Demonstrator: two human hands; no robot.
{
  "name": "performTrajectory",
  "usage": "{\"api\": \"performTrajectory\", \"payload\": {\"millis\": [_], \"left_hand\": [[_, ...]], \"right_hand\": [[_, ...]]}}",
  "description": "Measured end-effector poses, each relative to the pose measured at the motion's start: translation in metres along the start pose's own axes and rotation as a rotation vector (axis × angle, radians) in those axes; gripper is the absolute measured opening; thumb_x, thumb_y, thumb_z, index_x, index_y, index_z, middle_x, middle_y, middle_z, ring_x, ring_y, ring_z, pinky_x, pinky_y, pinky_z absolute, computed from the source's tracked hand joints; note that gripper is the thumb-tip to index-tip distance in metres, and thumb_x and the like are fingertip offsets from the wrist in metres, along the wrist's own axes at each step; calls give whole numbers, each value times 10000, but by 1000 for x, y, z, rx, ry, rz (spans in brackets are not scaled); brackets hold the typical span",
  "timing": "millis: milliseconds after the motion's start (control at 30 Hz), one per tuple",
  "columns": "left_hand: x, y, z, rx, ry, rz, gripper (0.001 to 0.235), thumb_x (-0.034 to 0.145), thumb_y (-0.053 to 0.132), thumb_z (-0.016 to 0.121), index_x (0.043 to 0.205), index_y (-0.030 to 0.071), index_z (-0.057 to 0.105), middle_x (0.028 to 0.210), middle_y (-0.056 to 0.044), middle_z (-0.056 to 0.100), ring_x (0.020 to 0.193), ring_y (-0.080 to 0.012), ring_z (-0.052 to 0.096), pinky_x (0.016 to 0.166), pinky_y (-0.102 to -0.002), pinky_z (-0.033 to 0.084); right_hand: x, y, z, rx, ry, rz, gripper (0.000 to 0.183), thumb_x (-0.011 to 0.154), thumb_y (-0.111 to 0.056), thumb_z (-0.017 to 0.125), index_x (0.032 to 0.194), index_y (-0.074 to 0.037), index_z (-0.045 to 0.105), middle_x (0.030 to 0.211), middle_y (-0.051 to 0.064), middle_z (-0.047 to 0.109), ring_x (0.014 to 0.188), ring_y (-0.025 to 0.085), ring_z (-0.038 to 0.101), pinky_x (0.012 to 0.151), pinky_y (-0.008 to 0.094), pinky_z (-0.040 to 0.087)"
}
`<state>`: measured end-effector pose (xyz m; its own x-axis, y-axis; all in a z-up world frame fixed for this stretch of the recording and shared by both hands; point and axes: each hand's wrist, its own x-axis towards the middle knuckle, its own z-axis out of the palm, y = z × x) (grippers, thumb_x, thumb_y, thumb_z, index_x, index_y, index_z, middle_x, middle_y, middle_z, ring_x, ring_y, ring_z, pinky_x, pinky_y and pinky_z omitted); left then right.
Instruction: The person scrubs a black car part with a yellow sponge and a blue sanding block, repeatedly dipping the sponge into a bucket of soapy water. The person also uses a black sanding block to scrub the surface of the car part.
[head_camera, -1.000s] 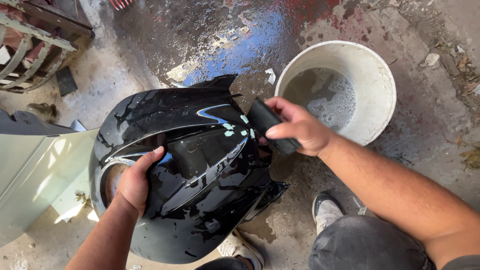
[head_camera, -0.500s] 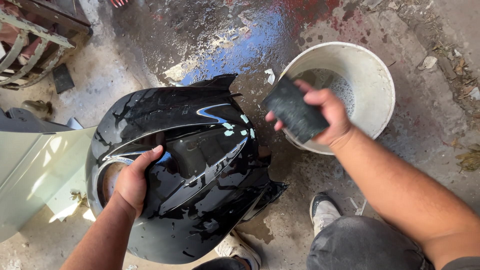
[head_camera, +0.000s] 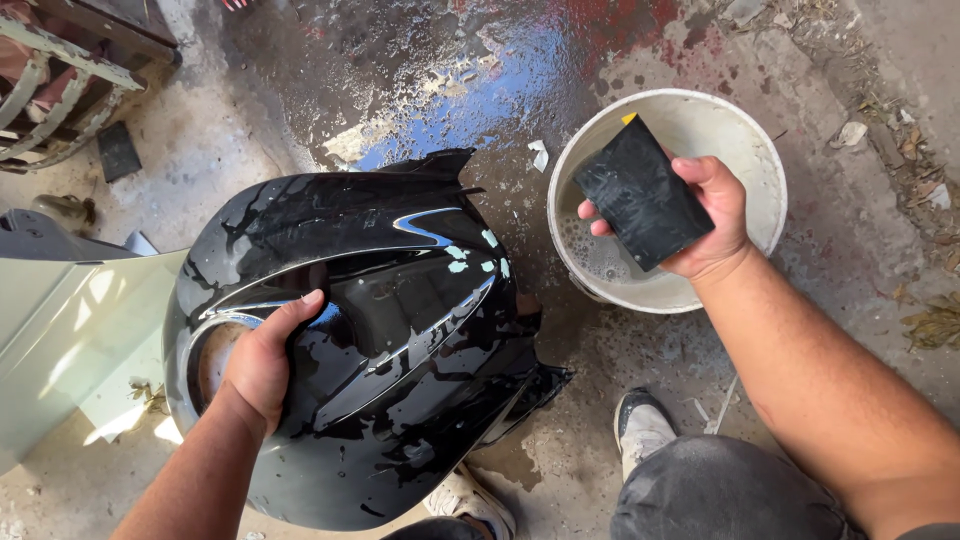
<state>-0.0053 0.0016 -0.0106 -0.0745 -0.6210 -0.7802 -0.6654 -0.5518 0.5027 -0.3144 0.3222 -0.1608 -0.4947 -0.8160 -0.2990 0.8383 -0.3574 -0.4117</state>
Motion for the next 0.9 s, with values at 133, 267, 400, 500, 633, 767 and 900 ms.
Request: {"api": "performTrajectory", "payload": {"millis": [133,267,400,500,633,767,900], "left_hand": [[-2,2,2,-2,11,-11,662,812,410,902,1111,-149,712,932,-311,726,830,-415,725,762,-592,605],[-6,4,6,7,41,-1,650,785,397,932,1089,-138,719,917,-302,728,831,-394,739,753,-583,617],[-7,3,8,24,51,9,654,774,408,931,1076,-135,729,925,-304,733,847,-384,737,751,-573,615],[-9,8,7,71,48,7,700,763,432,935,1098,-149,733,957,-321,742,902,-379,754,795,-585,617],[9,2,5,2,39,12,685,780,428,924,1118,-134,729,949,-299,727,857,-401,736,739,-597,607],[-3,-1,4,10,43,-10,654,773,402,934,1102,-126,732,932,-294,734,843,-393,754,722,-575,619],[-4,-1,6,16,46,6,652,778,391,947,1099,-131,724,928,-302,734,838,-378,757,716,-573,624]], "right_hand": [[3,-13,-5,-21,-3,8,441,926,-405,647,1263,-170,809,1291,276,769,1084,605,738,944,657,648],[36,-24,-37,-1333,51,417,402,726,-364,833,997,-85,730,906,241,799,920,400,819,740,401,635],[96,23,-162,-2479,181,275,706,736,-794,783,999,-140,824,874,131,800,978,347,808,881,495,651],[108,68,-213,-2382,374,308,624,1153,-573,395,1490,-60,511,1224,285,660,1123,599,728,939,637,631],[105,58,-196,-2499,37,481,360,1011,-324,612,1041,-65,862,957,178,837,979,375,838,795,481,696],[60,8,-101,-1636,251,523,452,786,-404,856,1106,-87,816,986,206,799,941,394,800,820,530,666],[20,-48,-14,-651,311,351,217,1070,-170,619,1135,7,726,993,319,765,902,452,809,809,601,679]]}}
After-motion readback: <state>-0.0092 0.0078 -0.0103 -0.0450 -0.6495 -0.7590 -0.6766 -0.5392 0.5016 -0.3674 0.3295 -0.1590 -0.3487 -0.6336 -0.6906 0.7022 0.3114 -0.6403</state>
